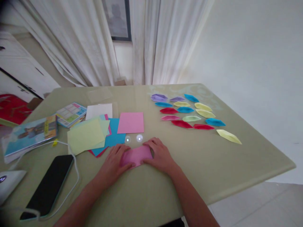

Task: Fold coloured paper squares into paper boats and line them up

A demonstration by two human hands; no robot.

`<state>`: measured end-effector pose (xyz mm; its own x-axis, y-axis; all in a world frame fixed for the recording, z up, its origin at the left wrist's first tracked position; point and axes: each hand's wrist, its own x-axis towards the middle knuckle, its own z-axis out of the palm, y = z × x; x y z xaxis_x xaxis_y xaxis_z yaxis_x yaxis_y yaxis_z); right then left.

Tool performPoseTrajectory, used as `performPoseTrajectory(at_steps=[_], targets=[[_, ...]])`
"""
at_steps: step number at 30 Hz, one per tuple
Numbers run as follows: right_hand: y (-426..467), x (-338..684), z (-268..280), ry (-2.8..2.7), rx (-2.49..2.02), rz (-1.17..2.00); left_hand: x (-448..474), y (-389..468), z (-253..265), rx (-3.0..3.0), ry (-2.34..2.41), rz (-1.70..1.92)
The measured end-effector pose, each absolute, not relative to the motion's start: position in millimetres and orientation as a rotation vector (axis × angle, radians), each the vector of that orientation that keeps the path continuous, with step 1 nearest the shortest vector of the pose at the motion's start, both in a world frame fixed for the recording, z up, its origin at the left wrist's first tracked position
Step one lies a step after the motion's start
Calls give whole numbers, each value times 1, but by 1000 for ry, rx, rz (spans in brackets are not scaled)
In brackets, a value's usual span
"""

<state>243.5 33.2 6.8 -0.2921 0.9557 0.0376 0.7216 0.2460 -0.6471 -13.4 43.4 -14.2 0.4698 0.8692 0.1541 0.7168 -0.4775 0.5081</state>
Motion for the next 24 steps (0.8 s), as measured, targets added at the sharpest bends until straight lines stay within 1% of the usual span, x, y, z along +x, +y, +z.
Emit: performPoseTrajectory(at_steps=[4,9,13,15,18,24], targets=[[32,247,-6,-2002,-1430,772,-14,37,-21,2304,1355,682],[26,252,-10,-1907,-1290,815,-13,35,-15,2288,1338,853],[25,253,-3,-1954,-1115,815,-16,34,-10,2327,1191,1014],[26,252,0,-1979,-1100,800,-18,33,-9,2339,1111,1071],[26,250,0,-2030,-1122,757,-20,35,-9,2352,1037,1070],[30,250,-6,-2065,-1229,721,-21,42,-15,2386,971,909]])
